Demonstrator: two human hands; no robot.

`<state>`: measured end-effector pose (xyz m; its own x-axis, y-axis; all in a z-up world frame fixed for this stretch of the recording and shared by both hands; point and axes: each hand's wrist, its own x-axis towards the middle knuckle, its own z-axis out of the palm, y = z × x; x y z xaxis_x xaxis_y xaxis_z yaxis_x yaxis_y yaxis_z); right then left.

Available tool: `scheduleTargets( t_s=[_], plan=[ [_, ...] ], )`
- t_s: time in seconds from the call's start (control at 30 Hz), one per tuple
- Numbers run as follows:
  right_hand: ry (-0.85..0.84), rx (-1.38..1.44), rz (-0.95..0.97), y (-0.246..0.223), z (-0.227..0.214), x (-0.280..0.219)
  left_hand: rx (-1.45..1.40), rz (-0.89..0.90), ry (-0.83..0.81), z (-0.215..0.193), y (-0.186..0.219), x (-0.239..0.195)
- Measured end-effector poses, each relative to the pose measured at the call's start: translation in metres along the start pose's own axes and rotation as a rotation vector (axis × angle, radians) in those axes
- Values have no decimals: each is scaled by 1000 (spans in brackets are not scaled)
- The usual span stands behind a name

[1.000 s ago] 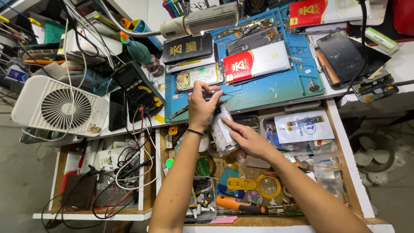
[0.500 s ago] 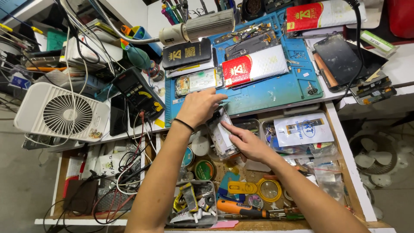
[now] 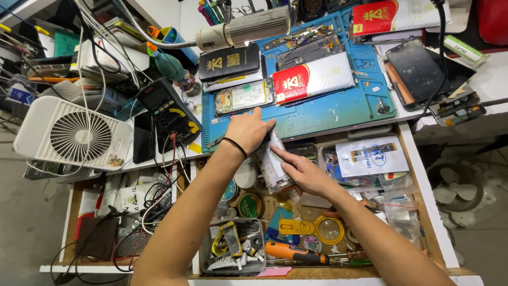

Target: The person uses a small cylindrical tool to scrape and clean the interior frame of a disassembled smartphone. They repeatedly rotate the device and apply the tool along the edges and corners of the internal chassis.

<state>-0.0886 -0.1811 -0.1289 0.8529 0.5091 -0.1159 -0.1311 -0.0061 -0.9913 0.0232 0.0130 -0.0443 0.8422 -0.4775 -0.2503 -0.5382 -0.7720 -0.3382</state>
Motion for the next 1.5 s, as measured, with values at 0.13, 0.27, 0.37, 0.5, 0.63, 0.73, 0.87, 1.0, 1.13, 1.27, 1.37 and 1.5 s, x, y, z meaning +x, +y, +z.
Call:
scheduleTargets(
  t_s=[0.13, 0.27, 0.37, 0.5, 0.63, 0.73, 0.87, 1.0, 1.13, 1.27, 1.37, 1.5],
  plan=[
    [-13, 1, 17, -59, 3, -18, 30, 22, 356, -13, -14, -19],
    [-18, -8, 40, -57, 3, -15, -420, -20, 419, -58, -31, -67],
    [-16, -27, 31, -42, -1, -8, -742, -145, 424, -63, -39, -105],
    [3, 10, 22, -22, 0, 3, -776, -353, 464, -34, -45, -109],
    [1, 2, 42, -17, 1, 2, -777, -353, 382, -33, -38, -93],
    [2, -13, 59, -54, 3, -12, -778, -342, 375, -41, -32, -83],
    [-23, -37, 75, -79, 7, -19, -928, -344, 471, -56, -11, -94],
    [-45, -76, 51, -60, 7, -16, -1257, -375, 843, -35, 12, -105],
    [-14, -55, 42, -80, 12, -21, -1468, -529, 971, -7, 33, -115],
    [18, -118, -77, -77, 0, -18, -1456, -595, 808, 31, 37, -108],
    [-25, 0, -65, -82, 2, -21, -1421, -577, 724, 28, 28, -114],
    [-60, 132, -64, -88, -4, -19, -1750, -479, 558, 33, 24, -114]
  ],
)
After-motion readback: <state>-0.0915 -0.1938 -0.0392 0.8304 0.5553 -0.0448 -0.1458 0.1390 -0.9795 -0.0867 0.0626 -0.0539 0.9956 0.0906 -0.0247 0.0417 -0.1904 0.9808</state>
